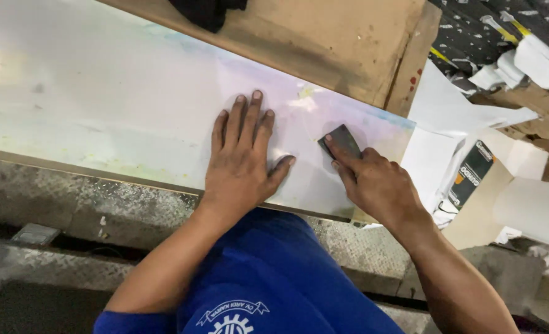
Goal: The person is cleaning and scraping residue off a large metal printing plate at a workbench.
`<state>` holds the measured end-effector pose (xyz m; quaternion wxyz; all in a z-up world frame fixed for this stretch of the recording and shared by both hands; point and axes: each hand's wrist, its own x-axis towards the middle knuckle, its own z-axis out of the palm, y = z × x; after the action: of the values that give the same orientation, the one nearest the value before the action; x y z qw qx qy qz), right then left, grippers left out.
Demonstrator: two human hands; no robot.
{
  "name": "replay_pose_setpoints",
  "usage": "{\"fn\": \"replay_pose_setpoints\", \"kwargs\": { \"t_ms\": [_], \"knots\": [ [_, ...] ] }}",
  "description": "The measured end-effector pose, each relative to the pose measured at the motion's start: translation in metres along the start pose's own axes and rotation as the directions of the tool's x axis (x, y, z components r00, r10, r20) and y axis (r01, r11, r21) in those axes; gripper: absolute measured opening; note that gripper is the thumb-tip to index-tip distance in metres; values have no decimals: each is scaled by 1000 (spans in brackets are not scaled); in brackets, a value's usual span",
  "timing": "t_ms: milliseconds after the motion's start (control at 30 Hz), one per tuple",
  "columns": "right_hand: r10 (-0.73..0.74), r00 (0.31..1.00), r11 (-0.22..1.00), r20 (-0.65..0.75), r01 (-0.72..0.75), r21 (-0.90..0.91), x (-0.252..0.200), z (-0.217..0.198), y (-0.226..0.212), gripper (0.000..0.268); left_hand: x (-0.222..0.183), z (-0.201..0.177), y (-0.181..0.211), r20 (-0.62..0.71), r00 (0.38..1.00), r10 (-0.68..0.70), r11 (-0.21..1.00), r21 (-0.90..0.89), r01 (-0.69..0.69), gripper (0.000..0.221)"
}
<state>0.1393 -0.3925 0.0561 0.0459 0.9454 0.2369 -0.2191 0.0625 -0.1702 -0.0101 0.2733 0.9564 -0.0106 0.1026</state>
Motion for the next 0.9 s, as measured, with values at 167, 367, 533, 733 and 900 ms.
{"fn": "replay_pose_setpoints", "kwargs": {
  "t_ms": [167, 367, 533, 733, 900],
  "knots": [
    [25, 999, 1000, 43, -25, -19, -4, -6, 0, 48, 0, 0, 4, 9, 1000, 1, 1000, -15, -1, 78],
    [24, 999, 1000, 43, -23, -18, -9, -5, 0, 49, -2, 0, 3, -16, 1000, 6, 1000, -29, -6, 75],
    [-9, 999, 999, 39, 11, -44, -7, -3, -2, 47, -5, -1, 4, -6, 1000, 8, 1000, -24, -9, 74],
    [-49, 999, 999, 4, 49, -13, 0, 2, -3, 46, -4, 1, -1, -6, 1000, 12, 1000, -23, -13, 73],
    [-91, 996, 996, 27, 91, 4, -2, -7, -23, 47, -11, -9, -38, 25, 996, -91, 971, -222, 94, 63]
  ]
}}
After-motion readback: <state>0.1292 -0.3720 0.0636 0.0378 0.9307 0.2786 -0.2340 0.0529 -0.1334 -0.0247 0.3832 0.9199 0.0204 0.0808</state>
